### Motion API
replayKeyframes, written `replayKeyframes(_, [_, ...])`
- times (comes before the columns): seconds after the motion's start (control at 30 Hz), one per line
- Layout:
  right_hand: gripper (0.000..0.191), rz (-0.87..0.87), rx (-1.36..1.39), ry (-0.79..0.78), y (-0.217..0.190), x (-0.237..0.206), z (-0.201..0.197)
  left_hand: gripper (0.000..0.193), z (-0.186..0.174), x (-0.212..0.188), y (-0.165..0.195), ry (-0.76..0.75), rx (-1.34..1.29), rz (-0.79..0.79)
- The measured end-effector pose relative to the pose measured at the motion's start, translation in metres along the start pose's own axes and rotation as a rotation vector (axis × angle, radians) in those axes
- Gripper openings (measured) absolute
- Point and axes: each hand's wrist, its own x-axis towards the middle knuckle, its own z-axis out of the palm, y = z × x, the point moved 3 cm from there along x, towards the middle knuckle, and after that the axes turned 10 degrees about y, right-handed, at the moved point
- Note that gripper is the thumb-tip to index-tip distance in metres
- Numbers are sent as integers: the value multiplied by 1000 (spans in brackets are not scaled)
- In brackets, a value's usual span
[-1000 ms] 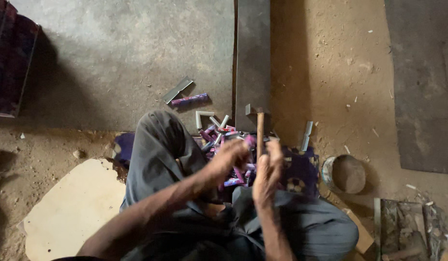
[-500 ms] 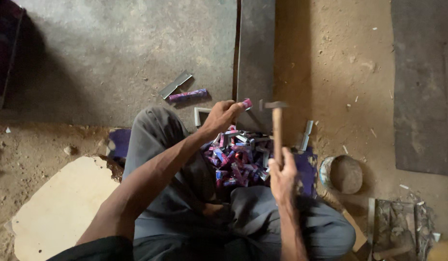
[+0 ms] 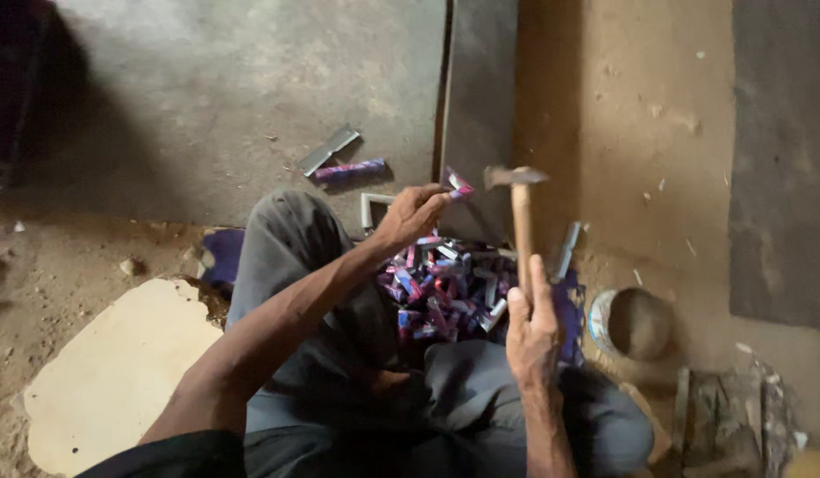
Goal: The person sits on the floor and repeatedly uses a hammer to strike small rectangular items placed on a metal bar, breaking them into smaller pieces. The broken fragments accumulate on the floor around the work area.
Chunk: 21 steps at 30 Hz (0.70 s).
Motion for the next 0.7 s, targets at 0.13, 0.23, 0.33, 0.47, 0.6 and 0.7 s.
replayKeyframes(0.13, [54, 378, 96, 42, 16, -15, -10, 36, -1, 1, -1, 38, 347, 243])
replayKeyframes(0.23, [49, 157, 16, 141, 13, -20, -3, 34, -1, 1, -1, 52, 375, 222])
replayKeyframes(0.33, [52, 39, -101, -48, 16, -19, 17, 33, 0, 1, -1, 39, 412, 145])
replayKeyframes(0.47, [49, -7, -45, 18, 20, -21, 24, 33, 0, 2, 2, 59, 438, 198])
replayKeyframes(0.6, [50, 107, -126, -10, 26, -33, 23, 35, 0, 0, 1, 47, 432, 222])
replayKeyframes(0.7, [51, 126, -117, -55, 27, -31, 28, 35, 0, 0, 1, 60, 465, 237])
